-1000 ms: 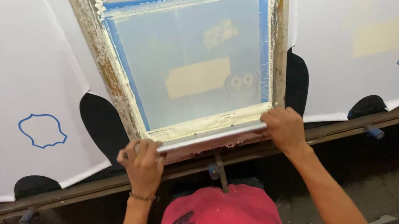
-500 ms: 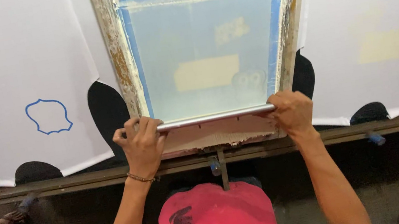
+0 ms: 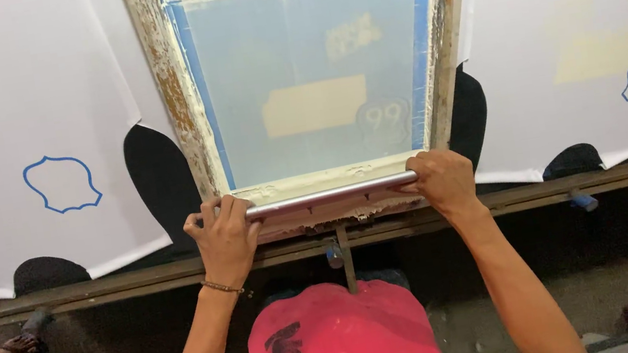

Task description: The person uses a squeegee to pull white ink across a screen printing frame stretched over a white t-shirt. After completing the print, the person lifts the frame and walks to another area of the workshop.

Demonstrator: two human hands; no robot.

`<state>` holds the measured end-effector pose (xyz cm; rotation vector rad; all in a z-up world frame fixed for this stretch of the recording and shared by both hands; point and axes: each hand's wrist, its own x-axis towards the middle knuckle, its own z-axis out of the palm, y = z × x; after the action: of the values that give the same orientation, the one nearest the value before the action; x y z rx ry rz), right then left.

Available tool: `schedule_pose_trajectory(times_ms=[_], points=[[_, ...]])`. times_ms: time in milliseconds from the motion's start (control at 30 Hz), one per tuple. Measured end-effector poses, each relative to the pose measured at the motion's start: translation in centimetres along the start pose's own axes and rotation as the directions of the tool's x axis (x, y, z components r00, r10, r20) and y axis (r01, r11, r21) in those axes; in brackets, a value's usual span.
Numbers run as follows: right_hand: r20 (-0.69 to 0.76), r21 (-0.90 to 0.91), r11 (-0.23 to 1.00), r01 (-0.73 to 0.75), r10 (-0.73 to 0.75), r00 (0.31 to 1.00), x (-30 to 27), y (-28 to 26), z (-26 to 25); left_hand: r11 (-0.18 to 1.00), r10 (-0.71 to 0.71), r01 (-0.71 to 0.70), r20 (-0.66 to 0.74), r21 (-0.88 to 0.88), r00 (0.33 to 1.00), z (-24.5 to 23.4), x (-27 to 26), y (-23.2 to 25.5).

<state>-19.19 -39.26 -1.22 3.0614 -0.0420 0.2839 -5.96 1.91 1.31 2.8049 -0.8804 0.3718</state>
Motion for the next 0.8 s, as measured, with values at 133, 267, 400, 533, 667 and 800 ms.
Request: schedule_pose_trajectory(times_ms=[133, 267, 400, 533, 667, 800], points=[[0.062, 0.02, 0.999, -0.027, 0.026, 0.998, 1.2, -1.0, -2.1, 1.0, 0.021, -0.021, 0.009, 0.003, 1.0, 0.2, -0.3, -0.4], [0.366, 0.101, 0.977, -0.185, 0.137, 0.921, 2.7, -1.6, -4.6, 0.999, 0.021, -0.019, 0.081, -0.026, 0.996, -0.2, 0.1, -0.7], [0.411, 0.068, 0.966, -0.248, 0.2, 0.89, 3.2, -1.9, -5.0, 0.999, 0.019, -0.015, 0.093, -0.045, 0.996, -0.2, 0.3, -1.1], [0.409, 0.062, 0.944, -0.324, 0.272, 0.871, 4.4, -2.9, -7.7, 0.997, 0.013, -0.004, 0.118, -0.08, 0.993, -0.3, 0.7, -1.6], [0.539, 0.086, 0.952, -0.294, 0.204, 0.817, 5.2, -1.3, -6.6, 0.99, 0.003, 0.03, 0.224, -0.141, 0.975, -0.8, 2.3, -2.1], [0.588, 0.109, 0.946, -0.306, 0.187, 0.787, 7.3, -0.1, -7.4, 0.976, 0.009, 0.064, 0.333, -0.206, 0.943, -3.5, 5.6, -2.6]])
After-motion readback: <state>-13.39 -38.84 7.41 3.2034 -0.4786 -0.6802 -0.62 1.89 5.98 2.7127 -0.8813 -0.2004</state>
